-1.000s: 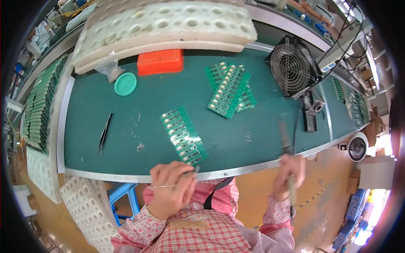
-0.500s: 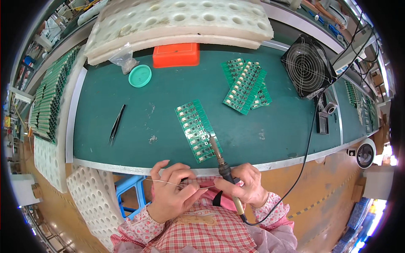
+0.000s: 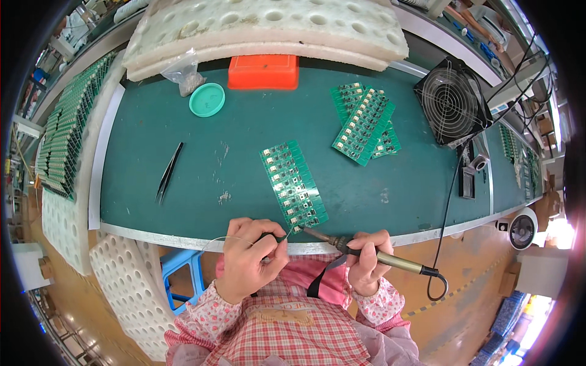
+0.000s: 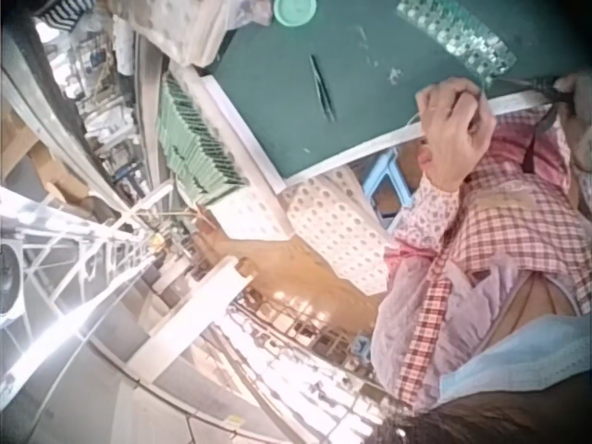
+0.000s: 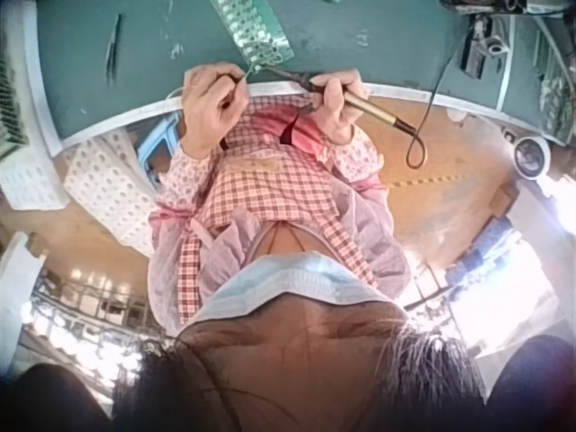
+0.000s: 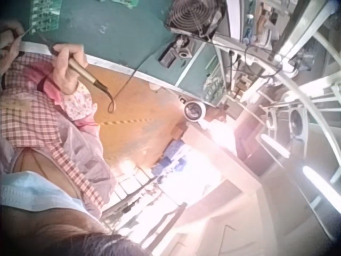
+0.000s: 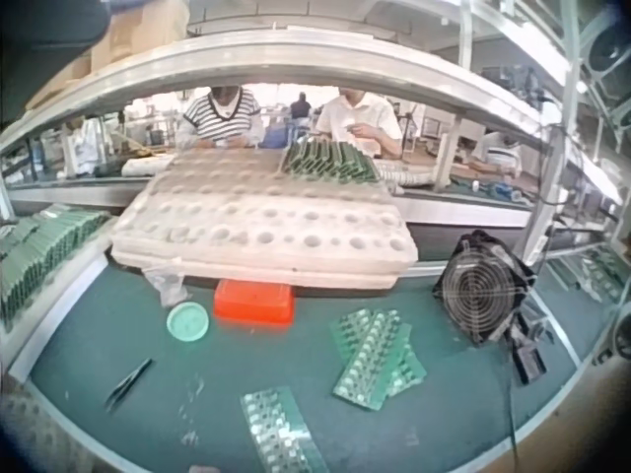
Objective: The person solders components onto circuit board strips using a soldering iron, solder wire, and tweezers at a workbench.
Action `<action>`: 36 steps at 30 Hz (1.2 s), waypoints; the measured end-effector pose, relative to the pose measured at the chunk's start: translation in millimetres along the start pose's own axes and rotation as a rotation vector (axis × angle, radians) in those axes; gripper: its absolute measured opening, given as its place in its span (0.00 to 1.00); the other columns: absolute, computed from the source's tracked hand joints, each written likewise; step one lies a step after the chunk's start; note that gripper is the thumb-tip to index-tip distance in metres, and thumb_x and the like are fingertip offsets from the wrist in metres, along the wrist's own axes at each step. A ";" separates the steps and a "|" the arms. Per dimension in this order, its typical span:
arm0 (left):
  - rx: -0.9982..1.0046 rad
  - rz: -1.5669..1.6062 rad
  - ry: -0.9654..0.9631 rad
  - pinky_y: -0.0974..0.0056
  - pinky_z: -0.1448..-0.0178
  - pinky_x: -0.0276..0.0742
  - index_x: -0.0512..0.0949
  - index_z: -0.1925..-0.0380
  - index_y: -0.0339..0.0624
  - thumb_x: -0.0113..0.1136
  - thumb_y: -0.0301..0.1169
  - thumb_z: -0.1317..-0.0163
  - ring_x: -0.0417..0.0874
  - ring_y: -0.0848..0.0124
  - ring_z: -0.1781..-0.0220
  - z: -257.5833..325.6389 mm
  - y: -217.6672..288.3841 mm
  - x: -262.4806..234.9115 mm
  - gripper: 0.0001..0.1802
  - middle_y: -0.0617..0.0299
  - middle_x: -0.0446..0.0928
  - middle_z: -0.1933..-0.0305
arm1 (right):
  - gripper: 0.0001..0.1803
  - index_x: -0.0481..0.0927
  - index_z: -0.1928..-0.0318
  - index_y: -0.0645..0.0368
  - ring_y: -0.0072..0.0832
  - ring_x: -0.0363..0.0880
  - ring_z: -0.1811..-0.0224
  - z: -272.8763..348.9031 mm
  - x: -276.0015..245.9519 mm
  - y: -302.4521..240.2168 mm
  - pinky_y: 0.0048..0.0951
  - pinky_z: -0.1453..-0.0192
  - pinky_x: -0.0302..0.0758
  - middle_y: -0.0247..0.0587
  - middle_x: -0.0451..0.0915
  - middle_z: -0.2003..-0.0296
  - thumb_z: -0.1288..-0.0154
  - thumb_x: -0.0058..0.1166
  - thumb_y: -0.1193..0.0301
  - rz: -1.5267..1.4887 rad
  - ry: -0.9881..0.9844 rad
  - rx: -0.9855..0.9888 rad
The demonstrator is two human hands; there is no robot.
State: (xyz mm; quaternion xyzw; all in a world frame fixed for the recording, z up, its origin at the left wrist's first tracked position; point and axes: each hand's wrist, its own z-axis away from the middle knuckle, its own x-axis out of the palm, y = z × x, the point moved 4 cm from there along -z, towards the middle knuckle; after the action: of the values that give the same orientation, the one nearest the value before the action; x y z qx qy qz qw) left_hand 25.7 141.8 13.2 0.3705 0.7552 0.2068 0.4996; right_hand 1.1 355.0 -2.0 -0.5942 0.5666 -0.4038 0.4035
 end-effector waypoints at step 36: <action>0.012 -0.051 0.008 0.58 0.54 0.67 0.71 0.84 0.43 0.67 0.23 0.51 0.81 0.65 0.64 -1.5 -0.7 6.1 0.12 0.64 0.84 0.60 | 0.14 0.75 0.65 0.67 0.19 0.74 0.87 12.5 4.6 4.9 0.21 0.82 0.72 0.38 0.78 0.79 0.23 0.47 0.69 0.043 0.053 -0.043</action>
State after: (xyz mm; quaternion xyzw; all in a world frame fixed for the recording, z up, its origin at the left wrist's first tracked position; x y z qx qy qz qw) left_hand 22.8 146.1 9.7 0.3534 0.7676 0.1908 0.4995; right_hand 11.2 350.5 -10.9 -0.5795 0.5983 -0.3986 0.3839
